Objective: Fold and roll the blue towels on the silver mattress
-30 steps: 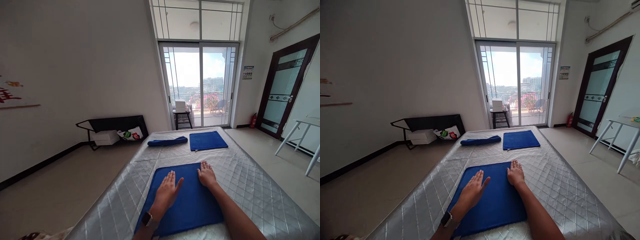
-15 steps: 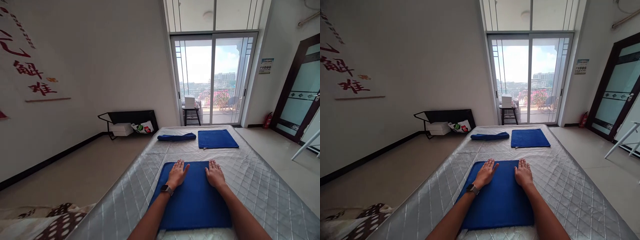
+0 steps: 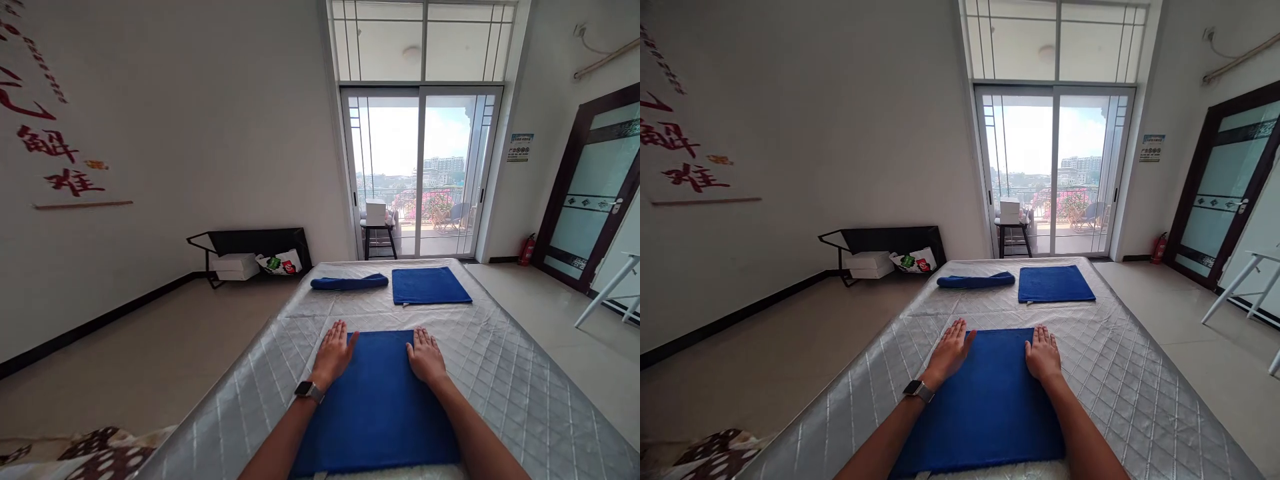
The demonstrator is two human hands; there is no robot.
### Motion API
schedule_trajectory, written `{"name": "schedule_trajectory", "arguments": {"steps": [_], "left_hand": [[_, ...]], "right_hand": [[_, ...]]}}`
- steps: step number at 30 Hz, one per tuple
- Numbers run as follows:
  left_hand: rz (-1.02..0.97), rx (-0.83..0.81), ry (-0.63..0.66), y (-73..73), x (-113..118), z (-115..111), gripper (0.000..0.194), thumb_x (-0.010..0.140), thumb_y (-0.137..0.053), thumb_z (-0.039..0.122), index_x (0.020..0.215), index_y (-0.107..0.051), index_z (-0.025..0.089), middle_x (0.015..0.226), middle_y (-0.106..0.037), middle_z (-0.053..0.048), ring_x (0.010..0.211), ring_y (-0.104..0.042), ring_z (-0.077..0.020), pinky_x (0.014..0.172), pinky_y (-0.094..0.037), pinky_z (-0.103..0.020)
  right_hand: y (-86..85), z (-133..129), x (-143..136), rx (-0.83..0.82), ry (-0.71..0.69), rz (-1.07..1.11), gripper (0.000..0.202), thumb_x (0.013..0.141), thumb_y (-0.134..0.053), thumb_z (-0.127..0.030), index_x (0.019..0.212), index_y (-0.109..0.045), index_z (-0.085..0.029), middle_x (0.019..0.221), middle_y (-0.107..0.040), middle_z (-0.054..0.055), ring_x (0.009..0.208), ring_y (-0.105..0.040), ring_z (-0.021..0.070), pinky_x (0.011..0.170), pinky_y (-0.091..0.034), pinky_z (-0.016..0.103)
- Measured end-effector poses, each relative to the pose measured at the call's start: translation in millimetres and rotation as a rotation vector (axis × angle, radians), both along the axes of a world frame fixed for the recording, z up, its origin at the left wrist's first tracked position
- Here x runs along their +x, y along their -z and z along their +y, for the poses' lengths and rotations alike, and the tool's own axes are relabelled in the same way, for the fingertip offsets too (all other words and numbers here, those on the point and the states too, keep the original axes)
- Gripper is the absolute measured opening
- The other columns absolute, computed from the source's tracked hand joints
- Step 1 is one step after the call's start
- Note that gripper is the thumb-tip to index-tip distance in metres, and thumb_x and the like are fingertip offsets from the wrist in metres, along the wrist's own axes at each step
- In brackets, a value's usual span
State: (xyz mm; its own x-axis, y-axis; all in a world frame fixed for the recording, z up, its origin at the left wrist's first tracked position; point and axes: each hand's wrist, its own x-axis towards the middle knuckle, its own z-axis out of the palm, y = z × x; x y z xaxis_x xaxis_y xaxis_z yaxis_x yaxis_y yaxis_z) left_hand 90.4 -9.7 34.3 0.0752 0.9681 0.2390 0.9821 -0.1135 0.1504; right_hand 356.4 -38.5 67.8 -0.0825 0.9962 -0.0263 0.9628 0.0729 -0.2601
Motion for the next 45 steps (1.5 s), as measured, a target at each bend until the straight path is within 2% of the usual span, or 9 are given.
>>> {"name": "schedule_trajectory", "arguments": {"steps": [4, 6, 8, 11, 16, 20, 33, 38, 45], "left_hand": [[0.016, 0.045, 0.426, 7.0, 75, -15, 0.058, 0.103, -0.023, 0.047, 0.145, -0.046, 0.015, 0.151, -0.049, -0.014, 0.143, -0.040, -0.0226, 0.116, -0.036, -0.040], [0.029, 0.030, 0.514, 13.2, 102, -21, 0.054, 0.103, -0.024, 0.045, 0.145, -0.047, 0.019, 0.150, -0.050, -0.011, 0.142, -0.041, -0.0210, 0.116, -0.037, -0.040], [0.035, 0.019, 0.487, 17.6, 109, -24, 0.054, 0.103, -0.022, 0.044, 0.146, -0.045, 0.020, 0.153, -0.047, -0.011, 0.143, -0.039, -0.0213, 0.116, -0.036, -0.042], [0.032, -0.011, 0.326, 18.8, 85, -23, 0.062, 0.103, -0.018, 0.050, 0.148, -0.042, 0.015, 0.156, -0.040, -0.014, 0.146, -0.034, -0.0238, 0.118, -0.033, -0.045], [0.024, -0.074, 0.030, 15.6, 4, -20, 0.076, 0.100, -0.014, 0.058, 0.149, -0.038, 0.005, 0.157, -0.035, -0.018, 0.148, -0.030, -0.0278, 0.120, -0.028, -0.046], [0.004, -0.067, -0.056, 18.9, -31, -20, 0.078, 0.099, -0.014, 0.060, 0.150, -0.037, 0.005, 0.157, -0.037, -0.019, 0.148, -0.030, -0.0282, 0.120, -0.027, -0.046], [-0.078, -0.084, -0.072, 12.1, -21, -22, 0.083, 0.098, -0.007, 0.061, 0.150, -0.033, 0.002, 0.159, -0.032, -0.019, 0.148, -0.028, -0.0263, 0.122, -0.023, -0.042], [-0.089, -0.070, -0.065, 12.3, -21, -19, 0.081, 0.098, -0.008, 0.060, 0.150, -0.035, 0.004, 0.157, -0.035, -0.019, 0.148, -0.028, -0.0276, 0.121, -0.024, -0.045], [-0.090, -0.062, -0.060, 13.0, -22, -19, 0.082, 0.097, -0.014, 0.064, 0.151, -0.035, 0.007, 0.158, -0.034, -0.020, 0.148, -0.027, -0.0297, 0.120, -0.025, -0.047]], "right_hand": [[-1.5, 0, 1, -0.006, -0.006, -0.010, 0.065, 0.100, -0.022, -0.038, 0.155, -0.024, -0.003, 0.161, -0.024, 0.014, 0.152, -0.014, 0.0197, 0.121, -0.010, 0.036], [-1.2, 0, 2, -0.003, -0.014, -0.018, 0.065, 0.100, -0.023, -0.038, 0.155, -0.024, -0.002, 0.161, -0.025, 0.014, 0.152, -0.014, 0.0199, 0.121, -0.011, 0.036], [-0.3, 1, 2, 0.000, -0.021, -0.022, 0.065, 0.100, -0.023, -0.037, 0.154, -0.024, -0.002, 0.161, -0.025, 0.015, 0.152, -0.014, 0.0199, 0.121, -0.011, 0.037], [1.5, 2, 3, 0.004, -0.018, -0.024, 0.066, 0.100, -0.022, -0.039, 0.155, -0.024, -0.003, 0.161, -0.025, 0.014, 0.152, -0.015, 0.0195, 0.121, -0.011, 0.036], [4.9, 4, 5, -0.003, -0.016, -0.028, 0.066, 0.100, -0.020, -0.041, 0.155, -0.024, -0.005, 0.162, -0.024, 0.012, 0.152, -0.014, 0.0191, 0.121, -0.011, 0.036], [7.6, 6, 7, 0.010, -0.019, -0.043, 0.066, 0.100, -0.020, -0.041, 0.156, -0.023, -0.007, 0.162, -0.024, 0.012, 0.151, -0.016, 0.0195, 0.121, -0.012, 0.037], [-2.9, 5, 8, -0.007, -0.006, -0.074, 0.064, 0.101, -0.019, -0.038, 0.155, -0.025, -0.005, 0.162, -0.024, 0.011, 0.151, -0.016, 0.0182, 0.121, -0.014, 0.035], [-10.7, -16, 18, 0.075, -0.027, -0.116, 0.062, 0.101, -0.020, -0.036, 0.156, -0.023, -0.007, 0.163, -0.022, 0.012, 0.152, -0.014, 0.0193, 0.122, -0.013, 0.038], [4.2, -44, 22, 0.027, -0.056, -0.127, 0.063, 0.102, -0.020, -0.037, 0.154, -0.026, -0.004, 0.162, -0.024, 0.015, 0.151, -0.016, 0.0201, 0.121, -0.016, 0.037]]}}
